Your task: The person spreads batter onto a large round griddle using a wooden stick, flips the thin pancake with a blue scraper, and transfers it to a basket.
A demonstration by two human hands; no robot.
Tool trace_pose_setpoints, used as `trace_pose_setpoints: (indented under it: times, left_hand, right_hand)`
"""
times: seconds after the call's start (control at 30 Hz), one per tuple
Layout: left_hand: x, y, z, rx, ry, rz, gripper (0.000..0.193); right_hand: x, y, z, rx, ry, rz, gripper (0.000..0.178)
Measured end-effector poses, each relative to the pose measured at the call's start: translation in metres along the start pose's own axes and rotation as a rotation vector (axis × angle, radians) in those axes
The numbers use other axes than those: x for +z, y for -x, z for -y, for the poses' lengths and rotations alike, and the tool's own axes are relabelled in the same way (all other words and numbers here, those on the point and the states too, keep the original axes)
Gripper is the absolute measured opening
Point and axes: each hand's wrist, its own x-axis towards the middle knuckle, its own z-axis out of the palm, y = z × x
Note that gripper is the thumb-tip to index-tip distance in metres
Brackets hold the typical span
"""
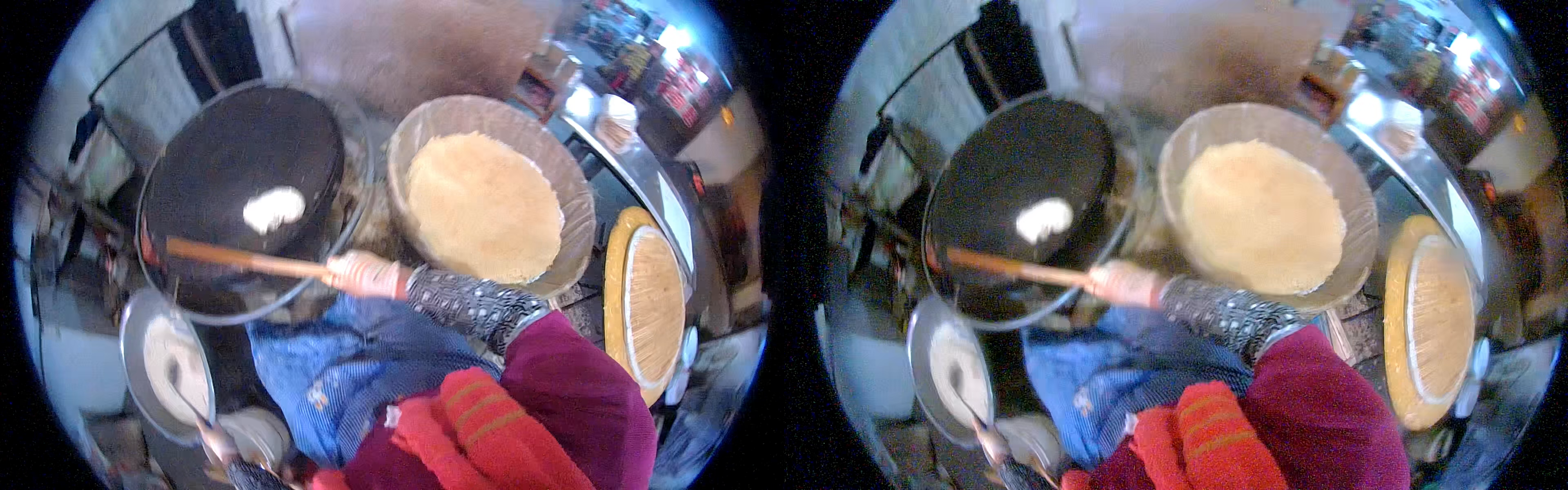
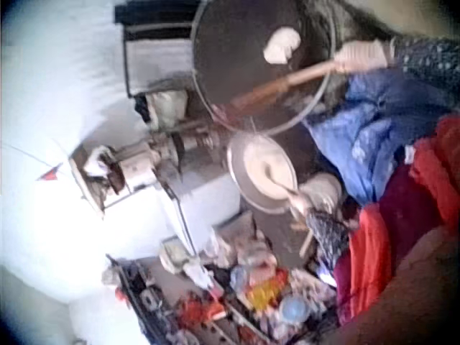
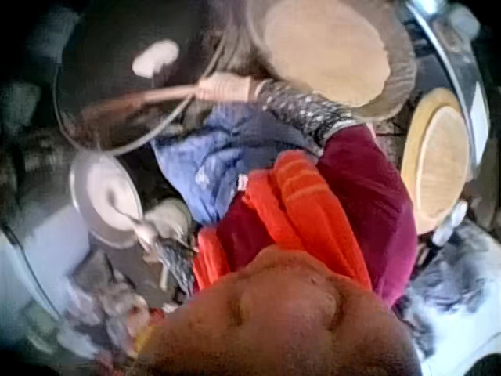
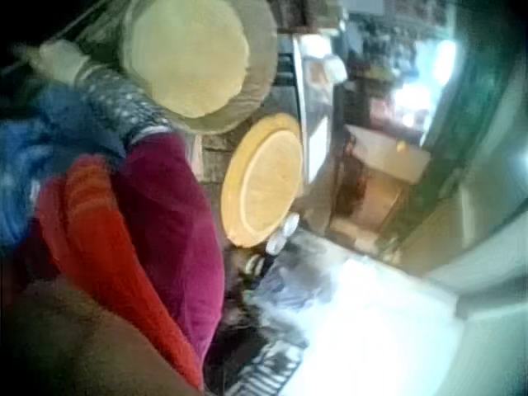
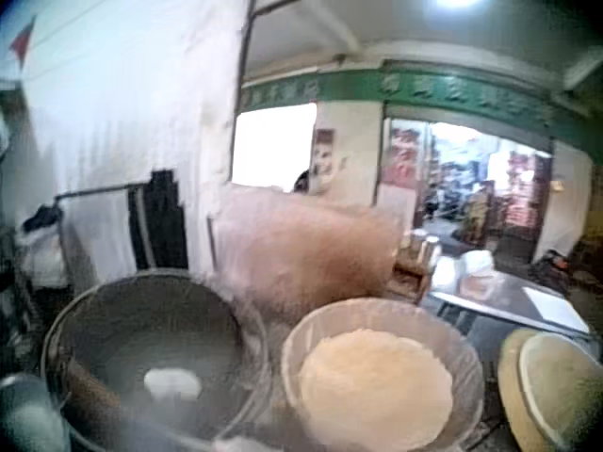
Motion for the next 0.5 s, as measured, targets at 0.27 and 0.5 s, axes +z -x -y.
trace_pose_setpoints:
  times: [0.27,0.5]
  left_hand:
    - [0.030,-0.013,-0.087,-0.325,-0.269,0.069,0.050]
    - [0.070,0.033,-0.241,0.295,-0.845,0.197,0.079]
  right_hand:
    - [-0.026,-0.035,-0.011,0.317,0.061,-0.129,0.032]
    - [-0.012,-0.016,-0.042,0.365,0.187,-0.263,0.024]
